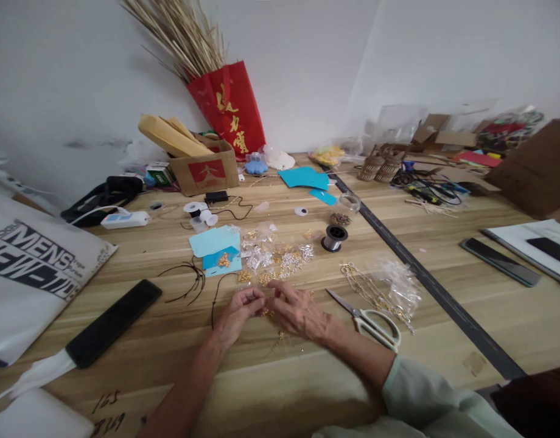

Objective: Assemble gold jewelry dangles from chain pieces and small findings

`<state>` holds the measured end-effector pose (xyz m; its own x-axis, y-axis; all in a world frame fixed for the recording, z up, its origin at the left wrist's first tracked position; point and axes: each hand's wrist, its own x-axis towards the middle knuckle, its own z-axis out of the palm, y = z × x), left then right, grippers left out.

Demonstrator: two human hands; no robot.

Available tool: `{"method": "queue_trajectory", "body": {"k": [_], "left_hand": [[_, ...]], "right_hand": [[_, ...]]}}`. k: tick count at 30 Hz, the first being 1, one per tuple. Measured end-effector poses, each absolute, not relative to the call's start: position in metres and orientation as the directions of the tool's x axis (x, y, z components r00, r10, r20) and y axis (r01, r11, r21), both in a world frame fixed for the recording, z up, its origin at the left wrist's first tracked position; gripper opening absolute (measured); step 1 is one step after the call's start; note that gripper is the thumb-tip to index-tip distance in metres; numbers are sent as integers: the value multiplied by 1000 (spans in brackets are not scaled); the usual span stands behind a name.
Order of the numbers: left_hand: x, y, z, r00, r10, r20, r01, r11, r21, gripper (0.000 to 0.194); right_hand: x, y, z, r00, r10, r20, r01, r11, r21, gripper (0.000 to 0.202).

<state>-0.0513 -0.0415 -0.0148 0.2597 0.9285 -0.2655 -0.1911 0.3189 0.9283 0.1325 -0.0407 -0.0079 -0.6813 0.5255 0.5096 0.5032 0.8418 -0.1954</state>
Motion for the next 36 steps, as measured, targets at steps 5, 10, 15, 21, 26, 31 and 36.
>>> {"method": "queue_trajectory", "body": {"k": [5,10,15,21,26,31,36], "left_hand": [[-52,-42,-12,312,913,-262,-194,331,923,26],[-52,-42,-13,323,913,-249,-192,320,928,23],[-53,-42,-16,330,915,-231,-168,298,940,24],[-51,-42,-13,310,914,-263,-157,322,934,25],[-50,-41,-13,304,911,-280,-124,329,936,26],[-52,-41,-14,324,910,-257,-91,301,949,24],[-53,-42,-12,332,915,-227,-88,270,959,23]], "right_hand": [[132,-38,-6,-686,479,548,432,874,-223,15],[132,-37,-5,-689,477,546,391,879,-274,16],[131,-36,-8,-681,464,567,355,886,-300,15],[132,-37,-6,-677,472,564,338,881,-331,15],[133,-37,-6,-690,487,536,330,870,-366,17],[133,-36,-4,-683,483,548,305,870,-387,17],[133,-37,-3,-669,487,561,316,870,-379,16]]}}
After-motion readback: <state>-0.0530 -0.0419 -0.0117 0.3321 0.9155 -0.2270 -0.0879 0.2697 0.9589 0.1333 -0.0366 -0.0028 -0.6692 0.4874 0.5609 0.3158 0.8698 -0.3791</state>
